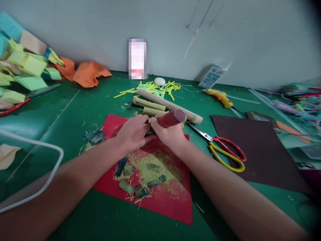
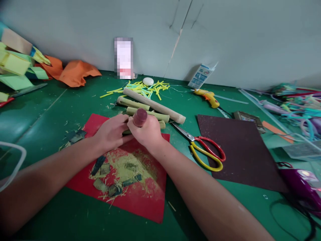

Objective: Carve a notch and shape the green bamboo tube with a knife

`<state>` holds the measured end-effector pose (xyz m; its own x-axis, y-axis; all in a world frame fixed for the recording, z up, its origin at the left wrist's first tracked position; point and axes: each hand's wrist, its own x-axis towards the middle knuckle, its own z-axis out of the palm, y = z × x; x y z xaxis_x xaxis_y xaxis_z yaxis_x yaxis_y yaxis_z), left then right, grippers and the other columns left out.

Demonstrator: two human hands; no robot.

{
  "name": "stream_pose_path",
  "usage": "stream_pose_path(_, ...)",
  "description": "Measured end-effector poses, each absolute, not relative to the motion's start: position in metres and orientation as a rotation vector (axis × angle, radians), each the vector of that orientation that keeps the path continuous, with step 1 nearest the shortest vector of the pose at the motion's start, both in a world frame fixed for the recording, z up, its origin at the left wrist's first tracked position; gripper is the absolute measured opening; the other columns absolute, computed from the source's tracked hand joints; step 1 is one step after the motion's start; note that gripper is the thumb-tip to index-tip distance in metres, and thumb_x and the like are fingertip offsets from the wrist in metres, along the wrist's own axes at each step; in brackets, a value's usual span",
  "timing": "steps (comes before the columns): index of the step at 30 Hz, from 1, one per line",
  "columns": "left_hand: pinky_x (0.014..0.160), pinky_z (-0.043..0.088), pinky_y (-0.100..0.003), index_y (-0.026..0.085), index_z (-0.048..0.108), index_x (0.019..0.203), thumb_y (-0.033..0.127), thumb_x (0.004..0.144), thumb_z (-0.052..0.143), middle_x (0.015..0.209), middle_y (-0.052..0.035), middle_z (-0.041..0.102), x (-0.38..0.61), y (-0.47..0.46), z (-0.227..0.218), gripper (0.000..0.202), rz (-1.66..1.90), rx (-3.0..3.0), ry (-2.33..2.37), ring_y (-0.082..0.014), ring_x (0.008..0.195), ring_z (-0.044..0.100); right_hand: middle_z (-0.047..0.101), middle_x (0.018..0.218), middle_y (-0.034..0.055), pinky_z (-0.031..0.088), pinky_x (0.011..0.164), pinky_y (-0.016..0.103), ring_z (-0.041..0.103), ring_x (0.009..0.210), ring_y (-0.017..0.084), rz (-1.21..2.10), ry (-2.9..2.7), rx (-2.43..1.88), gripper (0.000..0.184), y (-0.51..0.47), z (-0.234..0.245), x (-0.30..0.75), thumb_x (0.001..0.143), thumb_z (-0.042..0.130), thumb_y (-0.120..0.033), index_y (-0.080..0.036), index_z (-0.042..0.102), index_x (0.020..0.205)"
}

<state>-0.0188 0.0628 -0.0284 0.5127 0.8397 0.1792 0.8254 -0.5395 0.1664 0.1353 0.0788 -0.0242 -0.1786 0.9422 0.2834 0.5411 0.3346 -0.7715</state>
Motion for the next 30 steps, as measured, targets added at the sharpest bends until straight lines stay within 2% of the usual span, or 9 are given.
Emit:
stream_pose_path(4,0.077,0.047,-0.036,0.015,0.068,0.095,0.041,0.091,0.056,0.097,-0.0099,0.060,-0.020,0.065,-0.031,0.029,0.359,2.697,1.446,-0.0245,0.092,0.057,0.048,0.058,-0.0015,0.039,0.065,0.032,0.046,0.060,0.013,0.774,-1.863,-1.183,0.025,0.083,-0.021,0.140,0.077,0.053,-0.032,-0.022,0.044,0.057)
stream_pose_path(16,0.087,0.051,-0.042,0.014,0.071,0.106,0.040,0.088,0.062,0.105,-0.0121,0.065,-0.012,0.056,-0.028,0.033,0.443,2.600,1.408,-0.0292,0.102,0.059,0.041,0.051,-0.0044,0.032,0.054,0.029,0.039,0.053,0.010,1.044,-1.754,-1.145,0.024,0.083,-0.016,0.142,0.071,0.055,-0.027,-0.021,0.042,0.051)
stream_pose_path(26,0.096,0.049,-0.043,0.014,0.068,0.116,0.039,0.088,0.062,0.109,-0.0123,0.065,-0.016,0.059,-0.029,0.038,0.466,2.635,1.365,-0.0290,0.109,0.058,0.042,0.050,-0.0041,0.032,0.050,0.027,0.039,0.051,0.010,1.020,-1.744,-1.255,0.023,0.089,-0.005,0.138,0.069,0.055,-0.021,-0.021,0.041,0.051)
stream_pose_path(30,0.099,0.048,-0.045,0.011,0.069,0.112,0.038,0.088,0.062,0.110,-0.0136,0.065,-0.015,0.058,-0.028,0.037,0.437,2.678,1.395,-0.0300,0.110,0.058,0.045,0.051,-0.0036,0.032,0.048,0.027,0.040,0.051,0.010,1.039,-1.757,-1.315,0.024,0.095,-0.004,0.141,0.072,0.059,-0.024,-0.020,0.044,0.053)
